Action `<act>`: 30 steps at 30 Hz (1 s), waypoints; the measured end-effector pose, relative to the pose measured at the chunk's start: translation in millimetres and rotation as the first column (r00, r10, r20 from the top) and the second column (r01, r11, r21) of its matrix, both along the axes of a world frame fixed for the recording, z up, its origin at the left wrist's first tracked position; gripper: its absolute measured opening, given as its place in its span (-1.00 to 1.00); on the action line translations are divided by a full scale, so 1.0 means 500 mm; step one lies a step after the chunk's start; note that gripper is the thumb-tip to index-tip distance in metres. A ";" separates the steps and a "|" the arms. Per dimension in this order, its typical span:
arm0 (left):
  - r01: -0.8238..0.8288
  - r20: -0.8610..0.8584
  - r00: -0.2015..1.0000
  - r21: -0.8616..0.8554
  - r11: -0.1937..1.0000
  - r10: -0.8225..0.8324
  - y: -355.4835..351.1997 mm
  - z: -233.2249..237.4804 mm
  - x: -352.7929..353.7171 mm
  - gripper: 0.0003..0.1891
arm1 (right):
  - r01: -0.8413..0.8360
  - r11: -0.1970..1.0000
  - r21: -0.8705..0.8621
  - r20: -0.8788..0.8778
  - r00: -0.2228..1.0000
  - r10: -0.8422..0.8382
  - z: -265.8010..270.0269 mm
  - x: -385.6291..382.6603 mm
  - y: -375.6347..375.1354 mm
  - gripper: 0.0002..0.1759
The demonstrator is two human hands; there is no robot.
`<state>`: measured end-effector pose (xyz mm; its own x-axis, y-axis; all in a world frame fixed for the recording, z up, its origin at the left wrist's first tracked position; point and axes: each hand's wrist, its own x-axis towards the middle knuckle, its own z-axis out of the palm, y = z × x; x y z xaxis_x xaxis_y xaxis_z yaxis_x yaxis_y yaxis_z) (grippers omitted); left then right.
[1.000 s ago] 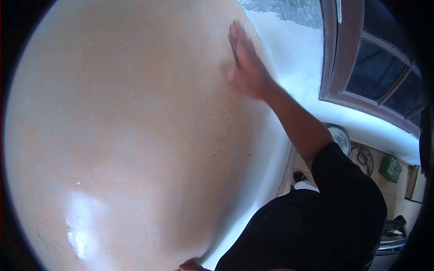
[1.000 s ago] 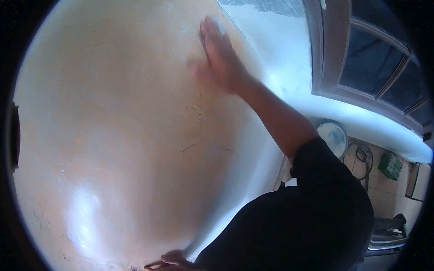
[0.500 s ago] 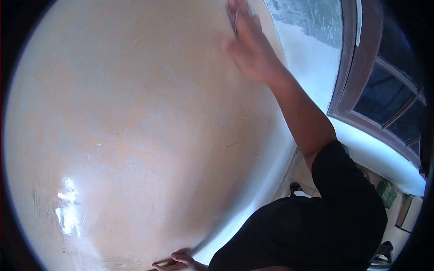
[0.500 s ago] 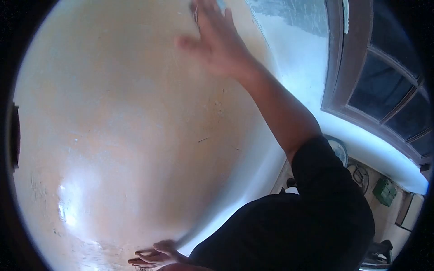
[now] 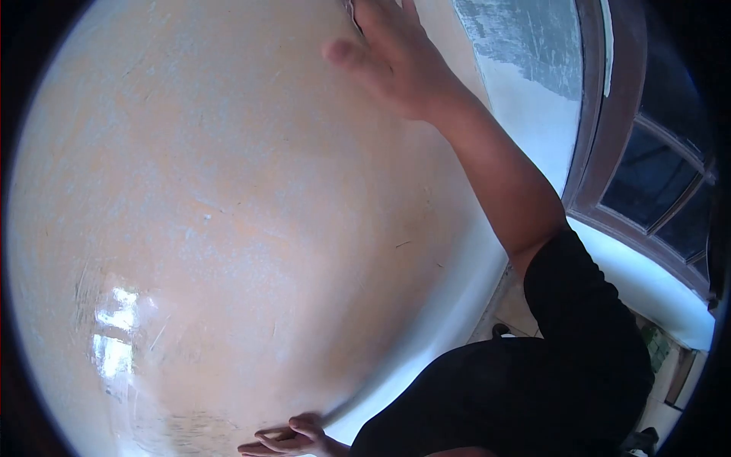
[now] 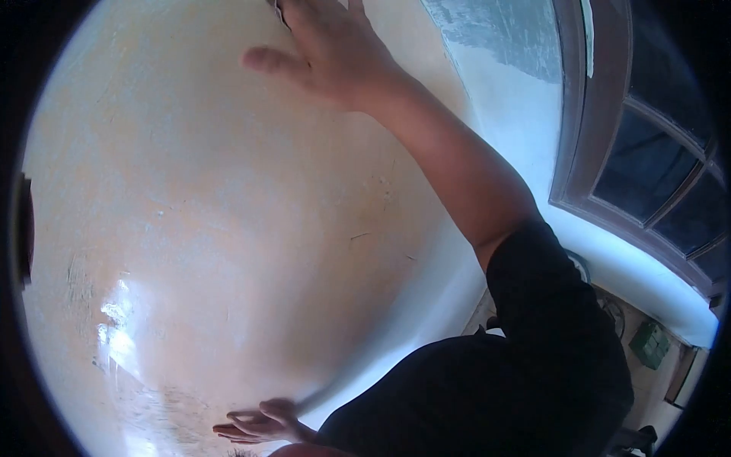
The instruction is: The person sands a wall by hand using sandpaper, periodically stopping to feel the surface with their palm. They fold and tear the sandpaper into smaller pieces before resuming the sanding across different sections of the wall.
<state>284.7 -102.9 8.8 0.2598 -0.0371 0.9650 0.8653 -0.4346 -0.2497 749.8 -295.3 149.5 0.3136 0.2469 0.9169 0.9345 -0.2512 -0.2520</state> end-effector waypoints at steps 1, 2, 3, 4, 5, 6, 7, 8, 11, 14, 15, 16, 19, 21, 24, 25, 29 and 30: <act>-0.011 0.003 1.000 -0.003 1.000 0.011 0.000 -0.001 0.000 -0.36 | -0.007 0.995 0.096 -0.013 1.000 0.008 0.011 -0.010 0.012 0.09; -0.023 0.001 1.000 -0.006 1.000 0.023 -0.001 -0.001 -0.002 -0.36 | -0.013 0.981 0.193 -0.031 0.999 0.019 0.012 -0.022 0.018 0.11; -0.022 0.002 1.000 -0.005 1.000 0.022 0.000 -0.001 0.001 -0.36 | -0.017 0.983 0.185 0.062 0.998 0.006 -0.020 -0.056 0.030 0.07; -0.010 0.005 1.000 -0.001 1.000 0.010 -0.001 -0.002 0.006 -0.37 | -0.022 0.984 0.176 0.156 0.988 -0.005 -0.068 -0.108 0.049 0.02; 0.000 0.008 1.000 0.004 1.000 0.000 -0.002 -0.002 0.009 -0.37 | -0.080 0.989 0.121 0.123 0.990 0.065 -0.111 -0.160 0.054 -0.08; -0.003 0.009 1.000 0.005 1.000 0.003 -0.006 -0.005 0.010 -0.37 | -0.139 0.988 0.067 0.086 0.987 0.133 -0.157 -0.198 0.054 -0.18; -0.002 0.016 1.000 -0.013 1.000 0.003 -0.008 -0.006 0.011 -0.37 | -0.128 0.989 0.074 0.089 0.989 0.122 -0.206 -0.209 0.061 -0.29; 0.000 0.022 1.000 -0.029 1.000 0.001 -0.007 -0.008 0.012 -0.36 | -0.116 0.990 0.083 0.092 0.990 0.108 -0.226 -0.212 0.061 -0.39; 0.056 -0.008 0.998 -0.004 0.998 -0.056 0.020 -0.009 -0.005 -0.36 | -0.148 0.979 0.139 0.134 0.983 0.129 -0.245 -0.197 0.057 -0.52; 0.046 -0.021 0.999 0.016 0.999 -0.046 0.014 -0.003 -0.006 -0.35 | -0.441 0.851 0.285 -0.038 0.882 0.470 -0.223 -0.201 0.001 -0.56; 0.029 -0.020 0.999 0.006 1.000 -0.029 0.015 -0.007 -0.012 -0.35 | -0.588 0.631 0.507 -0.064 0.704 0.707 -0.217 -0.199 -0.013 -0.57; 0.034 -0.014 0.999 -0.003 0.999 -0.034 0.024 -0.013 -0.006 -0.35 | -0.630 0.353 0.692 -0.021 0.472 0.882 -0.214 -0.196 -0.020 -0.57; 0.049 -0.019 0.999 0.015 0.999 -0.049 0.020 -0.009 -0.012 -0.36 | -0.347 0.128 0.929 -0.085 0.138 0.987 -0.208 -0.169 -0.079 -0.55; 0.048 -0.033 0.998 0.037 0.998 -0.046 0.019 -0.003 -0.014 -0.36 | -0.332 0.104 0.937 -0.081 0.082 0.993 -0.223 -0.155 -0.090 -0.54; 0.020 -0.028 0.999 0.074 0.997 -0.018 0.007 0.001 -0.004 -0.36 | -0.313 0.121 0.942 -0.116 0.035 0.993 -0.235 -0.153 -0.096 -0.54; 0.020 -0.032 0.999 0.073 0.997 -0.018 0.010 -0.001 -0.006 -0.36 | -0.300 0.159 0.940 -0.153 0.044 0.987 -0.239 -0.153 -0.097 -0.54; 0.057 -0.029 0.998 0.044 0.997 -0.056 0.026 -0.010 -0.013 -0.37 | -0.293 0.166 0.942 -0.163 0.035 0.986 -0.251 -0.154 -0.086 -0.54; 0.056 -0.028 0.998 0.038 0.998 -0.054 0.026 -0.007 -0.015 -0.37 | -0.270 0.164 0.949 -0.158 0.041 0.987 -0.247 -0.160 -0.082 -0.56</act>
